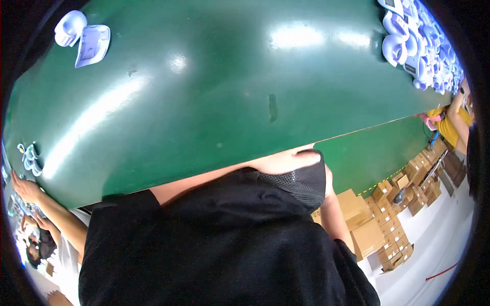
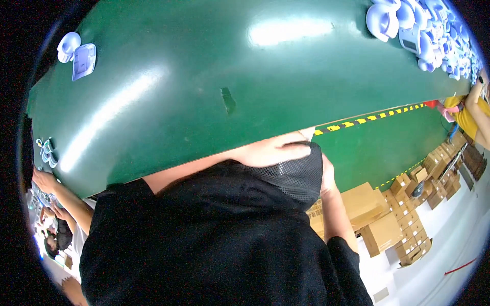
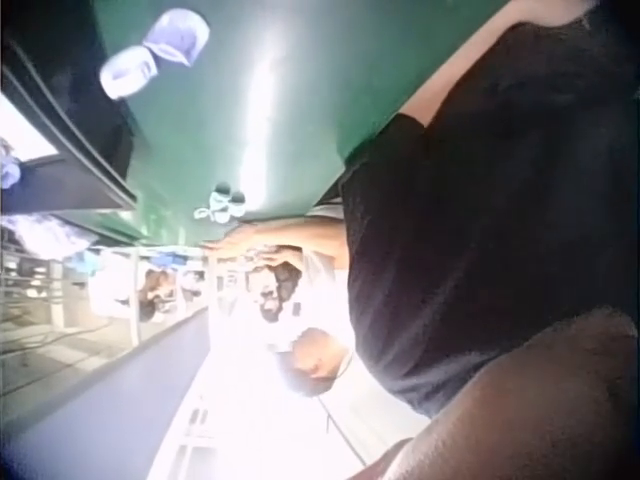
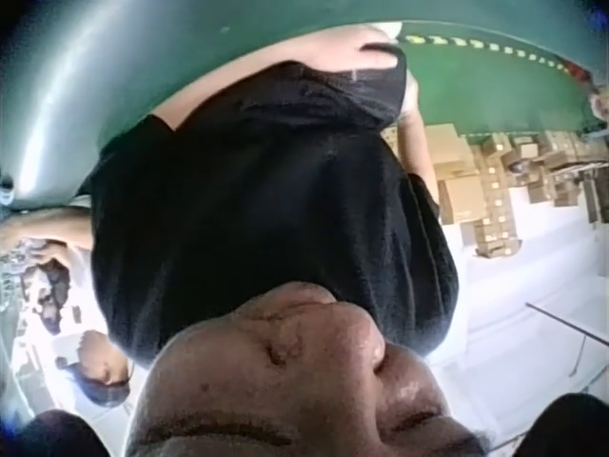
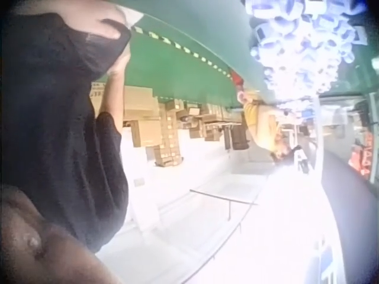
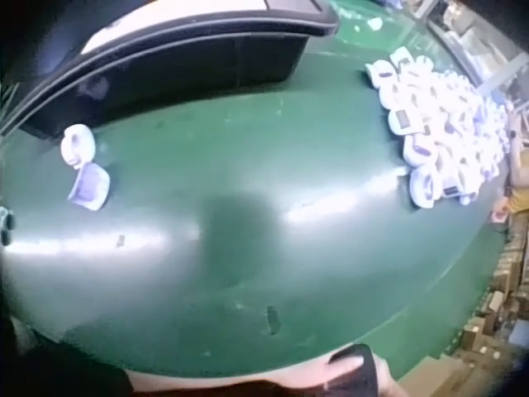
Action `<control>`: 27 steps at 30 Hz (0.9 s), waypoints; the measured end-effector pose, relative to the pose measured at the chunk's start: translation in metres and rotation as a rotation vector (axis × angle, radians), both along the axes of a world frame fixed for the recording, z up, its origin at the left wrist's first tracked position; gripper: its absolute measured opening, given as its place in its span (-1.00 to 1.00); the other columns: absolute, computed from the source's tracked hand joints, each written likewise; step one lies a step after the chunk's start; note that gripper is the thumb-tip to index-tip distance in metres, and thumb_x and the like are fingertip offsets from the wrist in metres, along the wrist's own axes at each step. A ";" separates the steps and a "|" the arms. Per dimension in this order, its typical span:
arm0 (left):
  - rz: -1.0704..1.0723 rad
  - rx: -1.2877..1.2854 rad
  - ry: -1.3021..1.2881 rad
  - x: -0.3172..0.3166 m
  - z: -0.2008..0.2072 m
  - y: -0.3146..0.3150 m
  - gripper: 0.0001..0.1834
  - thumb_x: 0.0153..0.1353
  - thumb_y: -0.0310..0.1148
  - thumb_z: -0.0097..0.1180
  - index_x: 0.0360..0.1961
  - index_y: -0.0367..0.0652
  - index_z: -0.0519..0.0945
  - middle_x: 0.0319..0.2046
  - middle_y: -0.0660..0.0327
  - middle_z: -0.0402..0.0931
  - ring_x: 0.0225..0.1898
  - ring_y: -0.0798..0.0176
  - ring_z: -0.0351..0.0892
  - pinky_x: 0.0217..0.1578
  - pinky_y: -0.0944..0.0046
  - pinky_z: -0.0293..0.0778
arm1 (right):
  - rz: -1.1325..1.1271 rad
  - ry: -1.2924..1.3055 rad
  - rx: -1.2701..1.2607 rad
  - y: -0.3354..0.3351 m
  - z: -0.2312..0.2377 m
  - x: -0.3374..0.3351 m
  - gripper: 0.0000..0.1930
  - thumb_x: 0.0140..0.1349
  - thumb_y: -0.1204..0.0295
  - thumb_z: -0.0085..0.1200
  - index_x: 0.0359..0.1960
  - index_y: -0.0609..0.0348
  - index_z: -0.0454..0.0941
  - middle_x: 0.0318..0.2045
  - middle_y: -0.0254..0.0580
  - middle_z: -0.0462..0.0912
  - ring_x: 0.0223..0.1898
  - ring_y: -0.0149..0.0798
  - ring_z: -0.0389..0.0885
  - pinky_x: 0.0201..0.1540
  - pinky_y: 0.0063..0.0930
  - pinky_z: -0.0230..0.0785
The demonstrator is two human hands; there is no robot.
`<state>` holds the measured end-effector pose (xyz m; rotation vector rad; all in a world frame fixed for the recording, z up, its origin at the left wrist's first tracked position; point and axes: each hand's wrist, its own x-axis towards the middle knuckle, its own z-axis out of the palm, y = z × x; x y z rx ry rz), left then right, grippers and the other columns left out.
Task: Assembling small electronic modules into purple plastic housings at a factory workbench.
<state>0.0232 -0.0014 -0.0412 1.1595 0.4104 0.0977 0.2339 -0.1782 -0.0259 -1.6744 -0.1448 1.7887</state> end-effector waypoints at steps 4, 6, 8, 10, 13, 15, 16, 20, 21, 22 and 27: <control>-0.012 0.145 -0.035 -0.024 -0.004 0.014 -0.55 0.48 -0.20 0.02 0.28 -0.19 0.52 0.19 0.04 0.57 0.16 0.14 0.57 0.21 0.17 0.42 | -0.227 -0.036 -0.224 0.030 0.026 -0.017 -0.49 0.56 0.06 -0.19 0.18 0.28 0.51 0.03 -0.10 0.64 0.01 -0.18 0.62 0.16 -0.31 0.46; 0.102 0.298 -0.032 -0.043 0.009 0.024 -0.56 0.44 -0.13 0.06 0.19 -0.17 0.58 0.08 0.04 0.62 0.03 0.09 0.63 0.09 0.14 0.49 | -0.267 0.047 -0.267 0.038 0.016 -0.019 -0.47 0.55 0.03 -0.17 0.17 0.29 0.51 0.03 -0.10 0.64 0.01 -0.19 0.62 0.14 -0.30 0.47; 0.206 0.446 -0.056 -0.054 0.013 0.026 -0.57 0.40 -0.07 0.10 0.11 -0.15 0.63 -0.04 0.03 0.68 -0.09 0.05 0.68 -0.03 0.12 0.57 | -0.318 0.103 -0.315 0.042 0.014 -0.021 -0.45 0.53 0.00 -0.14 0.16 0.30 0.51 0.03 -0.10 0.64 0.02 -0.19 0.62 0.12 -0.29 0.49; 0.230 0.400 -0.070 -0.062 0.009 0.024 -0.57 0.39 -0.08 0.13 0.11 -0.14 0.64 -0.04 0.04 0.68 -0.09 0.03 0.68 -0.04 0.10 0.57 | -0.286 0.067 -0.331 0.048 0.017 -0.022 -0.55 0.59 0.07 -0.26 0.08 0.17 0.53 0.01 -0.17 0.62 0.03 -0.23 0.60 0.14 -0.29 0.47; 0.226 0.329 -0.044 -0.081 0.009 0.012 -0.55 0.36 -0.10 0.16 0.15 -0.13 0.62 -0.02 0.05 0.67 -0.08 0.05 0.68 -0.02 0.10 0.56 | -0.339 0.088 -0.383 0.038 0.005 -0.014 -0.53 0.59 0.07 -0.25 0.14 0.20 0.50 0.04 -0.15 0.61 0.05 -0.21 0.59 0.16 -0.26 0.47; 0.152 0.136 0.014 -0.088 0.013 0.005 -0.47 0.35 -0.10 0.17 0.27 -0.10 0.53 0.03 0.05 0.64 0.00 0.03 0.64 0.06 0.08 0.51 | -0.281 0.035 -0.316 0.044 0.012 -0.021 -0.52 0.57 0.07 -0.22 0.17 0.24 0.48 0.04 -0.13 0.62 0.03 -0.20 0.60 0.15 -0.28 0.48; 0.154 0.140 0.019 -0.087 0.015 0.005 -0.47 0.35 -0.10 0.17 0.27 -0.10 0.53 0.03 0.05 0.64 0.00 0.03 0.64 0.06 0.08 0.51 | -0.221 -0.019 -0.252 0.046 0.015 -0.024 -0.49 0.55 0.08 -0.18 0.20 0.29 0.47 0.04 -0.10 0.63 0.02 -0.19 0.62 0.13 -0.30 0.49; 0.084 0.208 0.081 -0.060 0.030 0.009 -0.48 0.41 -0.10 0.12 0.22 -0.27 0.53 0.18 -0.05 0.53 0.21 0.03 0.53 0.27 0.15 0.35 | -0.330 0.121 -0.158 0.000 -0.013 0.002 -0.54 0.57 0.17 -0.25 0.24 0.27 0.44 0.08 -0.09 0.60 0.07 -0.18 0.58 0.19 -0.29 0.45; 0.109 0.207 0.090 -0.053 0.027 0.001 -0.49 0.41 -0.09 0.12 0.19 -0.27 0.55 0.14 -0.03 0.57 0.16 0.03 0.56 0.23 0.15 0.38 | -0.194 0.065 -0.065 -0.006 -0.010 0.001 -0.55 0.57 0.20 -0.27 0.25 0.28 0.42 0.10 -0.08 0.59 0.09 -0.18 0.56 0.21 -0.28 0.43; 0.133 0.204 0.096 -0.049 0.023 -0.006 -0.49 0.40 -0.08 0.13 0.17 -0.27 0.57 0.09 -0.02 0.60 0.12 0.04 0.59 0.20 0.16 0.41 | -0.060 0.006 0.028 -0.011 -0.009 0.001 -0.56 0.57 0.23 -0.29 0.26 0.28 0.41 0.12 -0.07 0.57 0.11 -0.18 0.55 0.23 -0.28 0.42; 0.066 0.305 0.086 -0.045 0.008 0.004 -0.60 0.35 -0.11 0.19 0.00 -0.21 0.65 -0.06 0.07 0.67 -0.05 0.08 0.66 0.05 0.15 0.50 | 0.363 -0.383 0.044 -0.019 -0.008 0.004 -0.60 0.54 0.27 -0.21 0.22 0.29 0.45 0.05 -0.10 0.61 0.02 -0.21 0.59 0.12 -0.32 0.47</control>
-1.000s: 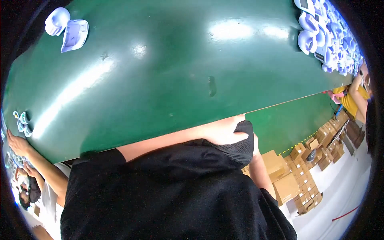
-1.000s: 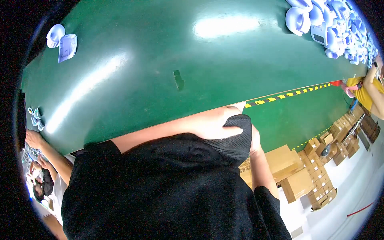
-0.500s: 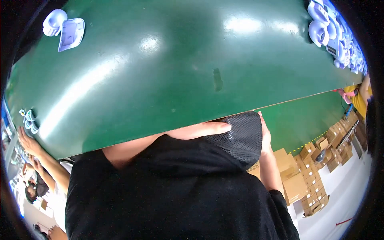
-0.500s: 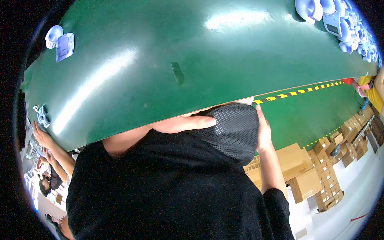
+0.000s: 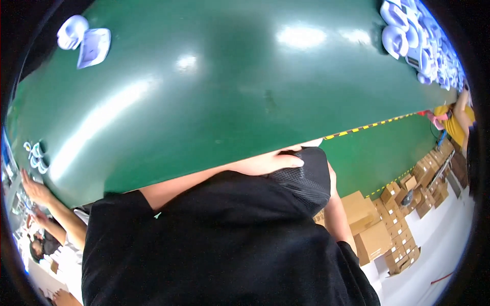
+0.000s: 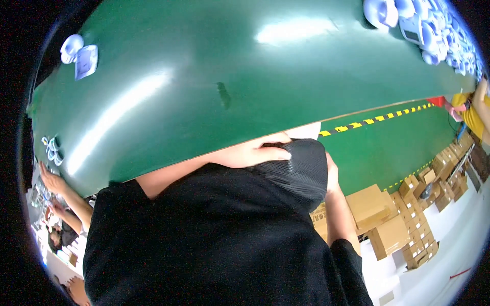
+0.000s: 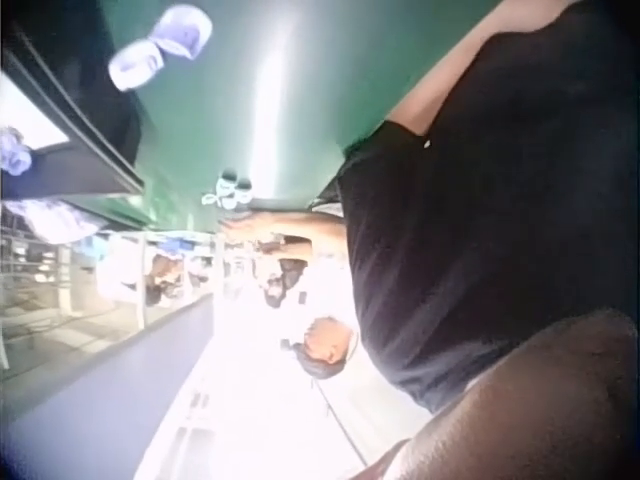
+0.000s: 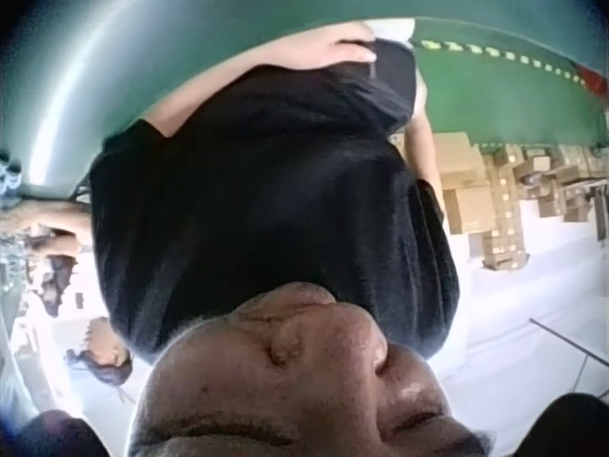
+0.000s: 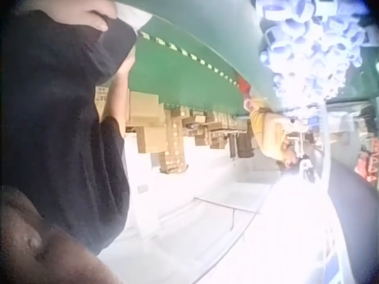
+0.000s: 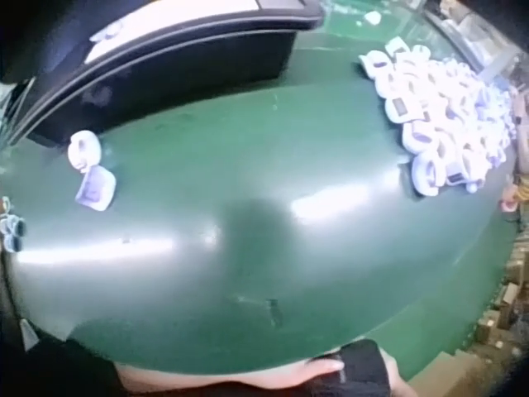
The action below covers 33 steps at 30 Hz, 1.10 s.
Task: Assembling small electronic modules into purple plastic housings at a factory workbench.
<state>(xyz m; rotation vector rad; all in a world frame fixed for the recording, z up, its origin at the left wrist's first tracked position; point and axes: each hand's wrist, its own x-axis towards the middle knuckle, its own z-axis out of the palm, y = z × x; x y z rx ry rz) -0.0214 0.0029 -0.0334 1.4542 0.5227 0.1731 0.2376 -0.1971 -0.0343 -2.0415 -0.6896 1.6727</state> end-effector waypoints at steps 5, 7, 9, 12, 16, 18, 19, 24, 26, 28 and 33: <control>-0.032 -0.200 0.030 -0.018 0.011 0.022 -0.52 0.30 -0.16 0.30 0.10 -0.28 0.57 -0.07 0.05 0.64 -0.05 0.11 0.63 0.02 0.20 0.51 | -0.471 -0.012 -0.236 0.044 0.031 -0.027 -0.57 0.50 0.15 -0.05 0.09 0.31 0.55 -0.07 -0.12 0.65 -0.06 -0.24 0.62 0.02 -0.34 0.52; -0.066 -0.020 -0.010 -0.018 0.017 0.031 -0.44 0.27 -0.11 0.31 0.15 -0.28 0.54 0.00 0.00 0.61 0.02 0.07 0.60 0.09 0.16 0.47 | -0.688 -0.050 -0.344 0.045 0.029 -0.026 -0.49 0.47 0.05 -0.02 0.08 0.33 0.55 -0.07 -0.11 0.66 -0.09 -0.23 0.62 0.03 -0.36 0.47; -0.119 0.053 -0.023 -0.026 0.018 0.033 -0.12 0.12 0.07 0.40 0.32 -0.28 0.42 0.21 -0.11 0.47 0.24 -0.05 0.46 0.28 0.04 0.32 | -0.594 -0.137 -0.350 0.064 0.036 -0.037 -0.45 0.46 0.01 -0.02 0.04 0.37 0.57 -0.11 -0.10 0.67 -0.11 -0.23 0.62 0.04 -0.39 0.44; -0.092 0.091 -0.076 -0.035 0.017 0.030 0.07 -0.03 0.29 0.41 0.37 -0.18 0.38 0.26 -0.14 0.43 0.22 -0.16 0.47 0.23 -0.05 0.39 | -0.413 -0.254 -0.357 0.096 0.058 -0.052 -0.38 0.45 -0.05 -0.05 -0.05 0.44 0.61 -0.18 -0.06 0.70 -0.15 -0.22 0.62 0.06 -0.42 0.38; -0.143 0.070 -0.043 -0.042 0.014 0.032 0.14 -0.08 0.34 0.41 0.37 -0.25 0.37 0.25 -0.18 0.43 0.23 -0.21 0.45 0.24 -0.09 0.37 | -0.252 -0.262 -0.292 0.100 0.051 -0.049 -0.32 0.47 -0.08 -0.10 -0.19 0.50 0.65 -0.29 0.04 0.73 -0.16 -0.20 0.63 0.07 -0.38 0.37; -0.156 0.059 -0.042 -0.041 0.013 0.035 0.14 -0.08 0.35 0.40 0.37 -0.25 0.37 0.25 -0.19 0.44 0.23 -0.21 0.45 0.24 -0.09 0.37 | -0.223 -0.246 -0.304 0.101 0.050 -0.046 -0.32 0.47 -0.08 -0.12 -0.17 0.49 0.65 -0.26 0.07 0.73 -0.15 -0.19 0.63 0.07 -0.37 0.37; -0.168 0.045 -0.043 -0.040 0.012 0.037 0.14 -0.08 0.35 0.39 0.37 -0.26 0.37 0.24 -0.19 0.44 0.24 -0.21 0.45 0.25 -0.09 0.37 | -0.192 -0.231 -0.319 0.102 0.049 -0.044 -0.32 0.48 -0.08 -0.13 -0.15 0.48 0.65 -0.24 0.10 0.72 -0.15 -0.19 0.63 0.07 -0.35 0.38; -0.132 -0.003 -0.103 -0.031 0.008 0.035 0.06 -0.03 0.23 0.43 0.36 -0.27 0.38 0.24 -0.16 0.46 0.23 -0.16 0.46 0.26 -0.04 0.36 | -0.289 -0.176 -0.291 0.112 0.056 -0.051 -0.35 0.48 -0.06 -0.10 -0.12 0.48 0.65 -0.22 0.02 0.74 -0.15 -0.21 0.63 0.05 -0.40 0.39; -0.025 -0.253 -0.191 -0.021 0.012 0.021 0.02 -0.01 0.11 0.47 0.37 -0.26 0.36 0.25 -0.13 0.44 0.25 -0.11 0.45 0.28 0.05 0.33 | -0.386 -0.133 -0.273 0.113 0.061 -0.054 -0.37 0.45 -0.04 -0.04 -0.03 0.48 0.61 -0.16 -0.07 0.72 -0.16 -0.26 0.63 0.01 -0.39 0.44; -0.054 -0.398 -0.231 -0.005 0.014 0.002 0.09 0.02 -0.18 0.56 0.44 -0.38 0.16 0.36 -0.10 0.29 0.37 0.07 0.29 0.43 0.12 0.15 | -0.590 -0.019 -0.324 0.059 0.022 -0.018 -0.48 0.47 0.05 -0.03 0.10 0.33 0.53 -0.11 -0.12 0.66 -0.10 -0.24 0.63 0.04 -0.35 0.50; -0.174 -0.253 -0.215 0.023 0.011 0.002 -0.08 0.08 0.01 0.45 0.27 -0.40 0.32 0.08 -0.26 0.47 0.14 -0.19 0.49 0.17 0.00 0.41 | -0.620 0.300 -0.214 0.013 0.003 -0.009 -0.56 0.50 0.06 -0.08 0.03 0.22 0.58 -0.12 -0.20 0.68 -0.10 -0.26 0.62 0.05 -0.32 0.49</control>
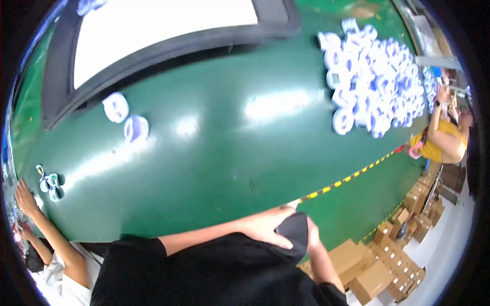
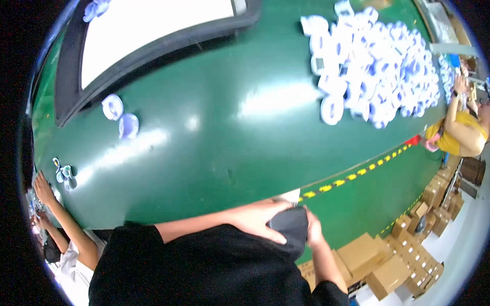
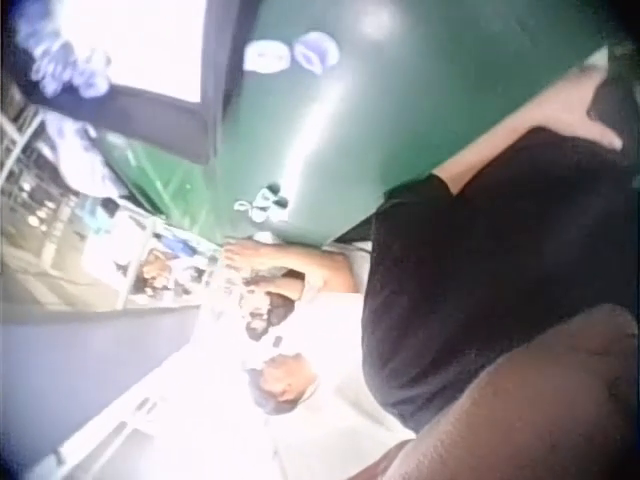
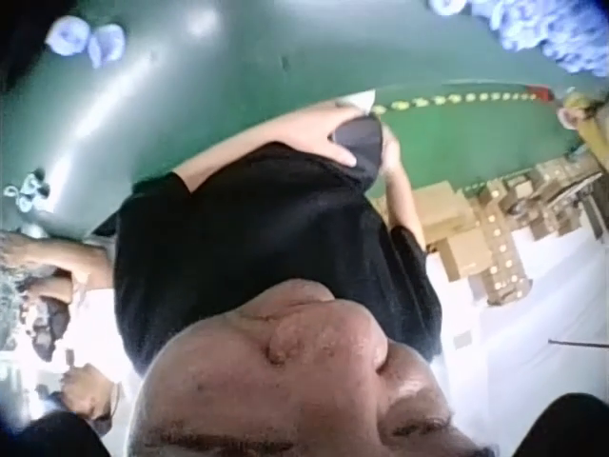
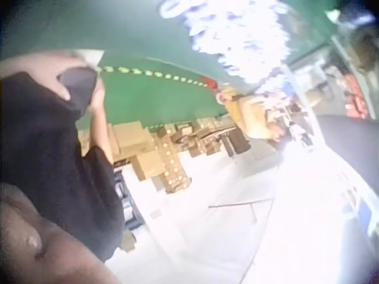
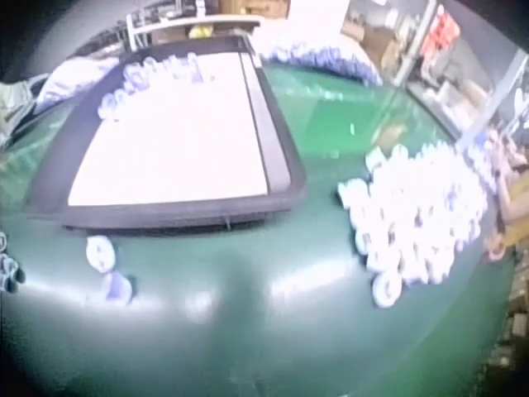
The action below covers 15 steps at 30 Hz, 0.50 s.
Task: Assembling small electronic modules into purple plastic housings at a factory workbench.
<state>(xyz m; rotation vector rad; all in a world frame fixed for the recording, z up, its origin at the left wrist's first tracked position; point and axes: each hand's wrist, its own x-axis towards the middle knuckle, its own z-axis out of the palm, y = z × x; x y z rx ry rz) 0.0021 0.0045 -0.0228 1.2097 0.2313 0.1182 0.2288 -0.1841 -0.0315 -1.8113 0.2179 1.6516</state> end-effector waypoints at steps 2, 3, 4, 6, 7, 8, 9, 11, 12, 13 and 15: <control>0.012 0.067 -0.026 0.006 -0.006 -0.003 -0.14 0.07 0.00 0.45 0.20 -0.40 0.39 -0.02 -0.23 0.52 0.05 -0.18 0.55 0.08 0.00 0.46 | 0.114 -0.052 0.015 0.010 0.015 -0.011 -0.58 0.50 0.17 -0.15 0.11 0.23 0.54 -0.02 -0.16 0.66 -0.03 -0.22 0.63 0.12 -0.31 0.48; -0.015 0.080 -0.010 0.010 -0.004 -0.001 -0.16 0.07 0.00 0.45 0.18 -0.39 0.41 -0.04 -0.23 0.53 0.03 -0.17 0.55 0.05 0.00 0.47 | 0.202 -0.133 -0.022 0.010 0.022 -0.012 -0.58 0.48 0.20 -0.17 0.12 0.24 0.54 -0.02 -0.13 0.66 -0.02 -0.22 0.63 0.11 -0.30 0.49; -0.043 0.093 0.008 0.013 -0.002 0.001 -0.18 0.07 0.00 0.45 0.15 -0.39 0.42 -0.06 -0.22 0.54 0.01 -0.17 0.56 0.03 0.01 0.48 | 0.155 -0.084 0.012 0.003 0.016 -0.008 -0.58 0.48 0.20 -0.17 0.12 0.25 0.54 -0.03 -0.12 0.67 -0.05 -0.21 0.65 0.09 -0.30 0.50; -0.044 0.122 0.004 0.015 -0.008 -0.005 -0.19 0.08 0.01 0.44 0.17 -0.38 0.43 -0.04 -0.19 0.55 0.02 -0.13 0.57 0.06 0.04 0.48 | 0.137 -0.020 -0.003 0.017 0.024 -0.013 -0.56 0.48 0.17 -0.15 0.12 0.27 0.55 -0.05 -0.11 0.68 -0.08 -0.20 0.67 0.07 -0.31 0.51; 0.031 0.095 -0.013 0.014 -0.014 -0.011 -0.19 0.10 0.01 0.43 0.19 -0.37 0.43 -0.02 -0.16 0.55 0.04 -0.11 0.57 0.09 0.05 0.48 | 0.136 -0.029 0.013 0.020 0.019 -0.013 -0.56 0.48 0.17 -0.15 0.12 0.27 0.55 -0.05 -0.11 0.68 -0.08 -0.20 0.67 0.07 -0.31 0.51; 0.094 0.067 -0.039 0.013 -0.013 -0.009 -0.19 0.11 0.01 0.43 0.21 -0.36 0.44 0.01 -0.13 0.55 0.06 -0.08 0.57 0.11 0.06 0.47 | 0.132 -0.108 -0.058 0.019 0.013 -0.011 -0.51 0.49 0.11 -0.13 0.12 0.32 0.56 -0.04 -0.09 0.68 -0.08 -0.20 0.67 0.07 -0.32 0.51; 0.055 0.038 0.012 0.011 -0.011 -0.006 -0.18 0.13 0.04 0.42 0.25 -0.31 0.45 0.07 -0.07 0.55 0.11 -0.03 0.56 0.15 0.09 0.46 | 0.124 -0.185 -0.129 0.020 0.008 -0.009 -0.46 0.49 0.05 -0.12 0.11 0.36 0.57 -0.03 -0.07 0.68 -0.08 -0.20 0.68 0.06 -0.32 0.51; 0.056 0.068 0.010 0.006 -0.005 0.000 -0.18 0.13 0.05 0.42 0.25 -0.30 0.45 0.08 -0.07 0.55 0.11 -0.01 0.56 0.15 0.10 0.46 | 0.184 -0.241 -0.156 0.022 0.000 -0.002 -0.39 0.48 -0.02 -0.12 0.09 0.40 0.57 -0.03 -0.04 0.69 -0.08 -0.20 0.68 0.07 -0.33 0.50; 0.069 0.081 0.025 0.004 -0.004 0.003 -0.18 0.13 0.06 0.42 0.25 -0.29 0.46 0.09 -0.07 0.54 0.12 0.00 0.56 0.14 0.11 0.46 | 0.257 -0.281 -0.201 0.045 0.011 -0.008 -0.32 0.48 -0.09 -0.11 0.07 0.45 0.58 -0.03 0.00 0.69 -0.08 -0.20 0.67 0.07 -0.34 0.49; 0.049 0.101 0.040 0.001 -0.002 0.007 -0.19 0.14 0.07 0.42 0.25 -0.27 0.46 0.08 -0.06 0.56 0.11 0.01 0.57 0.14 0.12 0.47 | 0.322 -0.333 -0.227 0.062 0.030 -0.016 -0.24 0.46 -0.18 -0.14 0.00 0.48 0.62 -0.07 0.05 0.70 -0.08 -0.19 0.67 0.08 -0.36 0.48; -0.028 0.133 0.096 -0.002 0.010 0.019 -0.20 0.18 0.07 0.38 0.28 -0.24 0.44 0.15 -0.07 0.53 0.18 0.01 0.54 0.18 0.11 0.44 | 0.378 -0.352 -0.230 0.068 0.036 -0.018 -0.22 0.47 -0.19 -0.17 -0.02 0.49 0.63 -0.09 0.08 0.71 -0.06 -0.16 0.67 0.10 -0.35 0.46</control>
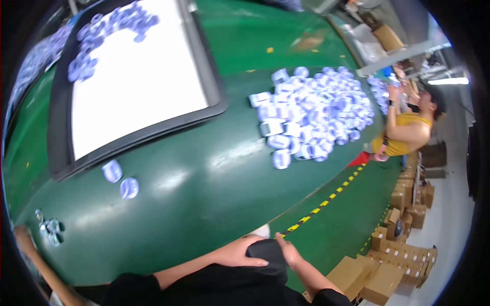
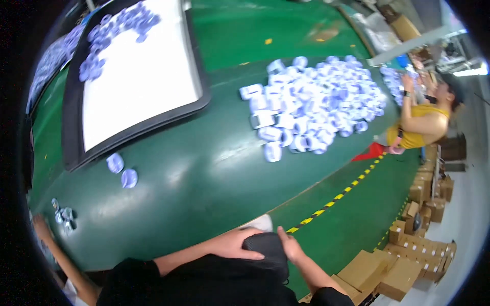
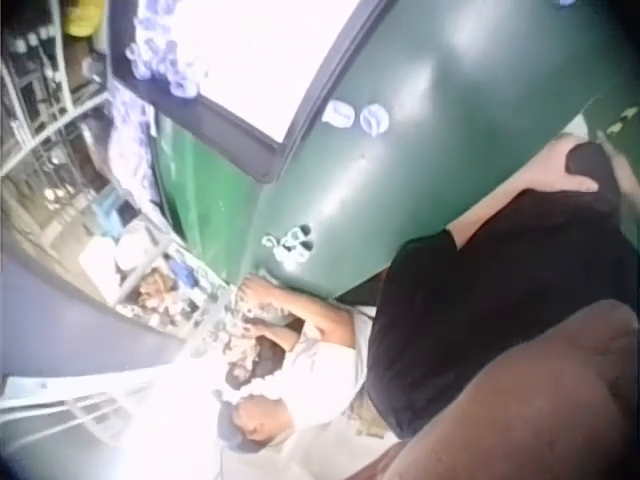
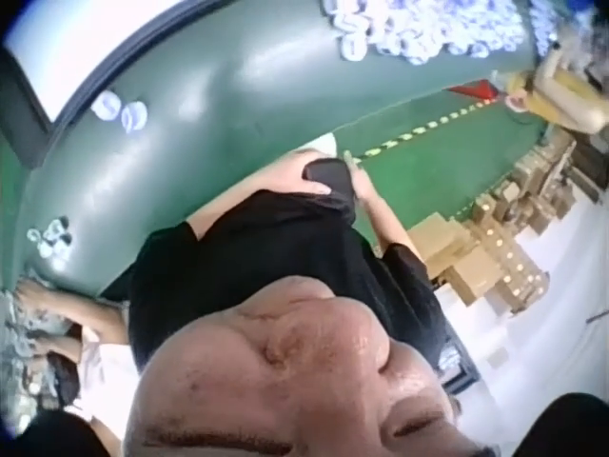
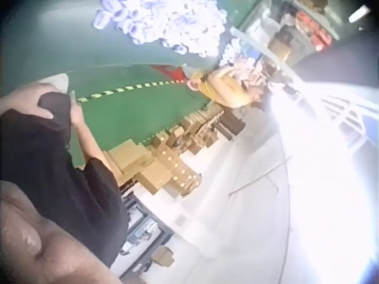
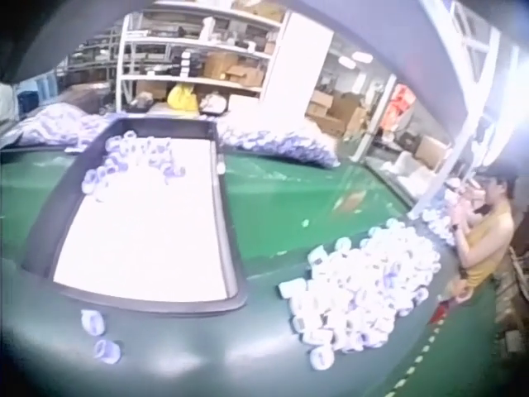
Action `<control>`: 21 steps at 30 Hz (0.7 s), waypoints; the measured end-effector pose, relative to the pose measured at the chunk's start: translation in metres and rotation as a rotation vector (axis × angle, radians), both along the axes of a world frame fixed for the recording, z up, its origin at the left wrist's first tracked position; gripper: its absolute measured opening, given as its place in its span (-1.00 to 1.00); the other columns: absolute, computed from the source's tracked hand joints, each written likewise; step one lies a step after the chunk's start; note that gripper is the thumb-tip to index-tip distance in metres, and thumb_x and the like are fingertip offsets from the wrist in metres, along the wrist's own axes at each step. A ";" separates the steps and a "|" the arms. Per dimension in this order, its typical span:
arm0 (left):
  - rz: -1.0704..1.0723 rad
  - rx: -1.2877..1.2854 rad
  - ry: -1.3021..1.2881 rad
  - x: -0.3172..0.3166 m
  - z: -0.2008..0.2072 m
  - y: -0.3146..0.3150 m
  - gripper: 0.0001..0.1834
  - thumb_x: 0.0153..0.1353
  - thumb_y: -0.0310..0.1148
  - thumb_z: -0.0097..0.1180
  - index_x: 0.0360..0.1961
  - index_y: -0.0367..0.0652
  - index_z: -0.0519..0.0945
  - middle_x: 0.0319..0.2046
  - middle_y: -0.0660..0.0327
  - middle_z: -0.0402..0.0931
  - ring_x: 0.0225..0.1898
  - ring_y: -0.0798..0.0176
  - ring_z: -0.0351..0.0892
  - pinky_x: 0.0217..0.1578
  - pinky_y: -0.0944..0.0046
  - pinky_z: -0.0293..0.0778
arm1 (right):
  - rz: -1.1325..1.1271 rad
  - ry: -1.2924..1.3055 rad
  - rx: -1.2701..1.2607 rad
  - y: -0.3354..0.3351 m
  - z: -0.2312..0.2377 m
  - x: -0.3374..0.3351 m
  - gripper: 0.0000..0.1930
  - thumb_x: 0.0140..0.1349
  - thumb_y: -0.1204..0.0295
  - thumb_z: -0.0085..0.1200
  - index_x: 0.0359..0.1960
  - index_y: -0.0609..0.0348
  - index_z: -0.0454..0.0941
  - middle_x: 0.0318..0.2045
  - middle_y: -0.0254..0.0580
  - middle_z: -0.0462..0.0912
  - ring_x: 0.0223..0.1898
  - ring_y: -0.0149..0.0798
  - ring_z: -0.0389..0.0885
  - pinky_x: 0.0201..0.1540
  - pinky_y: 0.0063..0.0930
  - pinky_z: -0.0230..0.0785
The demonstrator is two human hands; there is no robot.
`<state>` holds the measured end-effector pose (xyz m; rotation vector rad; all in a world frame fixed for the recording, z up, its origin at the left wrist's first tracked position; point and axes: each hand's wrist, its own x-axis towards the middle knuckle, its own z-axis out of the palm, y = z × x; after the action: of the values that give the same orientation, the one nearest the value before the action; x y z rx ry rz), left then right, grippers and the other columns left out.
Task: Assembling small electronic modules into purple plastic housings at a factory workbench.
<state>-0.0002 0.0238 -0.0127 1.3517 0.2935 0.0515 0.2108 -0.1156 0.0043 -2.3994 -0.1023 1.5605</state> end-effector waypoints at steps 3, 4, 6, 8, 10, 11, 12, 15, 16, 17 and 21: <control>-0.005 0.057 0.038 -0.012 0.004 -0.005 -0.17 0.23 0.06 0.34 0.36 -0.24 0.35 0.24 -0.09 0.45 0.28 0.01 0.45 0.27 0.11 0.37 | 0.186 -0.046 0.008 -0.024 -0.031 0.015 -0.18 0.48 -0.21 -0.24 -0.04 0.52 0.63 -0.09 0.22 0.70 0.00 0.00 0.66 0.18 -0.25 0.41; -0.029 0.058 0.070 -0.017 0.006 -0.004 -0.14 0.25 0.04 0.32 0.38 -0.27 0.29 0.26 -0.11 0.42 0.31 0.01 0.42 0.30 0.12 0.33 | 0.272 -0.059 0.010 -0.020 -0.027 0.014 -0.19 0.48 -0.20 -0.26 -0.02 0.51 0.62 -0.07 0.26 0.69 0.02 0.07 0.65 0.20 -0.22 0.40; -0.031 0.052 0.093 -0.023 0.001 -0.010 -0.16 0.28 0.02 0.30 0.37 -0.32 0.29 0.26 -0.15 0.40 0.31 -0.01 0.41 0.31 0.10 0.32 | 0.477 -0.091 -0.043 0.015 0.007 0.004 -0.27 0.49 -0.14 -0.25 0.01 0.43 0.61 -0.04 0.30 0.67 0.07 0.22 0.62 0.21 -0.15 0.39; -0.041 0.076 0.090 -0.024 0.000 -0.012 -0.17 0.29 0.01 0.30 0.37 -0.33 0.29 0.25 -0.16 0.40 0.31 -0.01 0.41 0.31 0.10 0.32 | 0.572 -0.159 0.031 0.028 0.020 -0.001 -0.33 0.49 -0.08 -0.21 -0.02 0.42 0.61 -0.06 0.28 0.68 0.06 0.23 0.61 0.19 -0.12 0.40; 0.025 0.069 0.090 -0.026 0.003 -0.013 -0.18 0.29 0.10 0.25 0.37 -0.26 0.32 0.23 -0.19 0.46 0.30 -0.14 0.44 0.32 0.04 0.31 | 0.672 -0.219 0.107 0.037 0.027 -0.008 -0.39 0.49 -0.02 -0.17 -0.05 0.41 0.62 -0.08 0.25 0.69 0.04 0.23 0.61 0.17 -0.08 0.40; 0.025 0.081 0.090 -0.029 0.001 -0.015 -0.18 0.29 0.10 0.25 0.37 -0.26 0.32 0.23 -0.19 0.46 0.30 -0.14 0.44 0.32 0.04 0.31 | 0.828 -0.234 0.163 0.042 0.031 -0.013 -0.46 0.49 0.03 -0.13 -0.07 0.37 0.61 -0.16 0.22 0.70 -0.01 0.23 0.62 0.11 -0.08 0.43; 0.054 0.129 0.070 -0.034 -0.002 -0.018 -0.19 0.31 0.09 0.24 0.37 -0.26 0.32 0.22 -0.19 0.46 0.31 -0.14 0.43 0.32 0.03 0.31 | 0.986 -0.249 0.221 0.047 0.036 -0.018 -0.53 0.48 0.08 -0.10 -0.10 0.33 0.59 -0.24 0.19 0.70 -0.07 0.22 0.64 0.06 -0.08 0.45; 0.095 0.149 0.112 -0.049 0.004 -0.016 -0.24 0.33 0.01 0.24 0.36 -0.27 0.32 0.23 -0.18 0.46 0.29 -0.11 0.45 0.30 0.03 0.33 | 1.582 -0.350 0.358 0.068 0.067 -0.027 -0.65 0.46 0.16 -0.03 -0.12 0.23 0.60 -0.29 0.13 0.68 -0.13 0.15 0.66 -0.03 -0.04 0.48; 0.108 0.052 0.091 -0.053 0.000 -0.019 -0.28 0.35 -0.04 0.24 0.34 -0.28 0.34 0.24 -0.16 0.45 0.29 -0.09 0.45 0.30 0.04 0.33 | 1.647 -0.304 0.457 0.081 0.081 -0.029 -0.70 0.42 0.20 0.03 -0.09 0.18 0.60 -0.29 0.05 0.68 -0.18 0.09 0.68 -0.11 -0.04 0.51; 0.137 -0.051 0.080 -0.061 -0.003 -0.024 -0.32 0.36 -0.10 0.24 0.33 -0.28 0.35 0.24 -0.14 0.44 0.29 -0.07 0.45 0.30 0.04 0.34 | 1.670 -0.264 0.492 0.102 0.101 -0.038 -0.70 0.42 0.20 0.03 -0.09 0.18 0.60 -0.29 0.05 0.68 -0.18 0.09 0.68 -0.11 -0.04 0.51; 0.015 0.042 0.030 -0.068 -0.005 -0.018 -0.46 0.42 -0.23 0.15 0.32 -0.27 0.39 0.29 -0.05 0.42 0.31 0.02 0.42 0.31 0.06 0.32 | 1.462 0.186 0.977 0.170 0.149 -0.069 -0.83 0.31 0.33 0.15 -0.20 0.16 0.63 -0.33 -0.10 0.67 -0.26 0.04 0.66 -0.21 -0.19 0.53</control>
<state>-0.0686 0.0055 -0.0175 1.3935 0.3296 0.0499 0.1414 0.0545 0.1534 -1.1832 -2.2833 1.4283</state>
